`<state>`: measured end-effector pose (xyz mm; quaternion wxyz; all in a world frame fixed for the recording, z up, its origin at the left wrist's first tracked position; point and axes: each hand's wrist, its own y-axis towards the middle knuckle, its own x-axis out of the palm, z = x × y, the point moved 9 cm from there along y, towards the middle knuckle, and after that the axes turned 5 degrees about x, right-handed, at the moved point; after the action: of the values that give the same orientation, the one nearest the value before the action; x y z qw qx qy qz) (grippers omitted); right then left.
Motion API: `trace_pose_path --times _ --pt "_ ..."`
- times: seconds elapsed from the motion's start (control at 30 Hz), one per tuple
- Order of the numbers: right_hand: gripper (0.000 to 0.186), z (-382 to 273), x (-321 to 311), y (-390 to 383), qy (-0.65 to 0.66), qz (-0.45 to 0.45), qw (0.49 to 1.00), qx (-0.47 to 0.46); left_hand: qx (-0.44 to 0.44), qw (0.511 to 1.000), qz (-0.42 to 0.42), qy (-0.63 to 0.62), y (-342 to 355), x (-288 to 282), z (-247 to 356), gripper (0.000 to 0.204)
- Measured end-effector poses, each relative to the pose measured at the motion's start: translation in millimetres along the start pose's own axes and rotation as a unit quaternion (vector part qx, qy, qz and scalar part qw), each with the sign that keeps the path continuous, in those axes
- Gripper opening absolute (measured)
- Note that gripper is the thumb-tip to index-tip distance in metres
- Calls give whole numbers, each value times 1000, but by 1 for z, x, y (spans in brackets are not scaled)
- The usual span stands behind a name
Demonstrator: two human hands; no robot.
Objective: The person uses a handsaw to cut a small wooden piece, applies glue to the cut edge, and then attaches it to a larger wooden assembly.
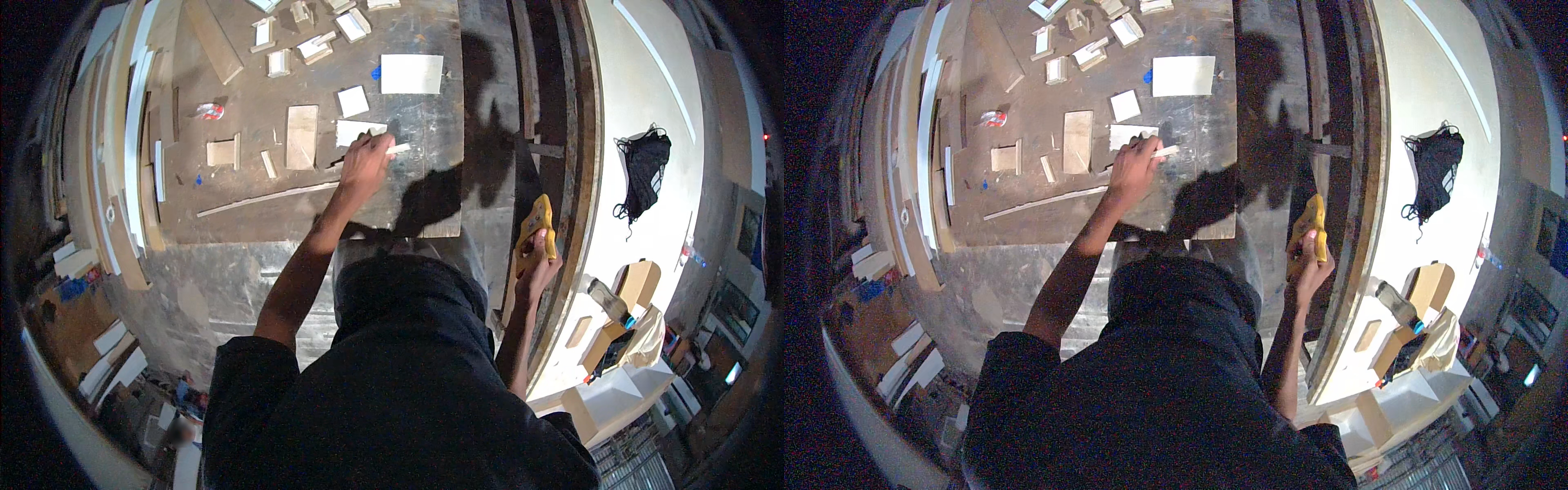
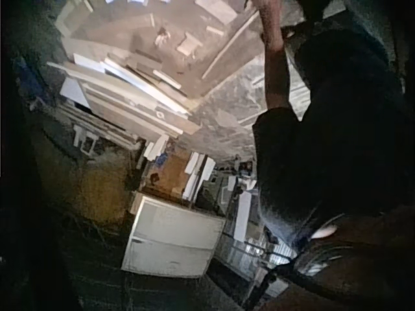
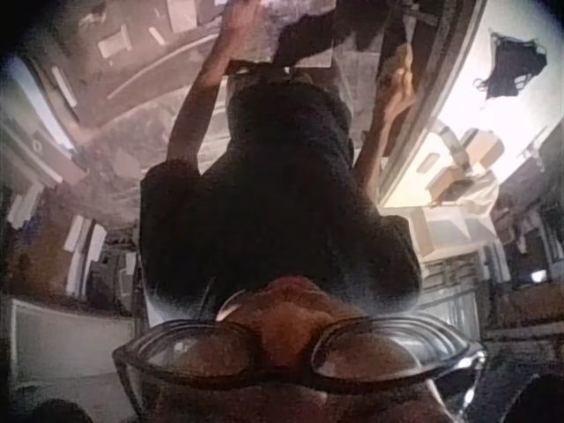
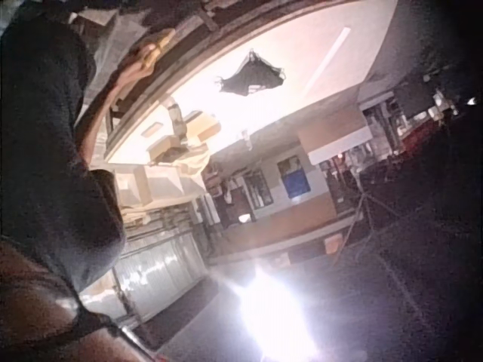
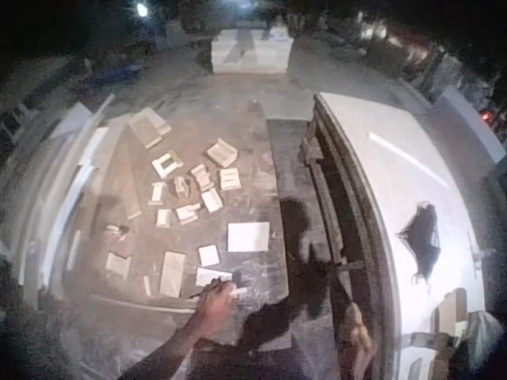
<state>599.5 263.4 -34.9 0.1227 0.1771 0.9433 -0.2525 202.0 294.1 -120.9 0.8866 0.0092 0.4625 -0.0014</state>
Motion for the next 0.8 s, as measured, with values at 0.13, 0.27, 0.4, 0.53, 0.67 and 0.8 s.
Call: trace_pose_path --times 0.13,0.27,0.4,0.53,0.67,0.8 --pt "38 12 9 5 22 -34 999 1 -80 970 117 -198 4 -27 4 22" --pt "37 13 25 -1 -7 -53 999 2 -59 981 73 -173 19 -27 -1 23" --pt "37 33 32 5 -53 -49 997 -24 27 998 -12 -47 37 6 -14 25" --pt "37 34 46 -23 -16 -50 998 -18 16 985 168 -21 7 -39 -38 25" --pt "37 42 55 -53 4 -5 1000 -9 -179 901 386 -86 -104 -97 -162 35" --pt "42 73 57 -71 13 -9 999 28 -357 884 299 28 -158 -113 -231 26"
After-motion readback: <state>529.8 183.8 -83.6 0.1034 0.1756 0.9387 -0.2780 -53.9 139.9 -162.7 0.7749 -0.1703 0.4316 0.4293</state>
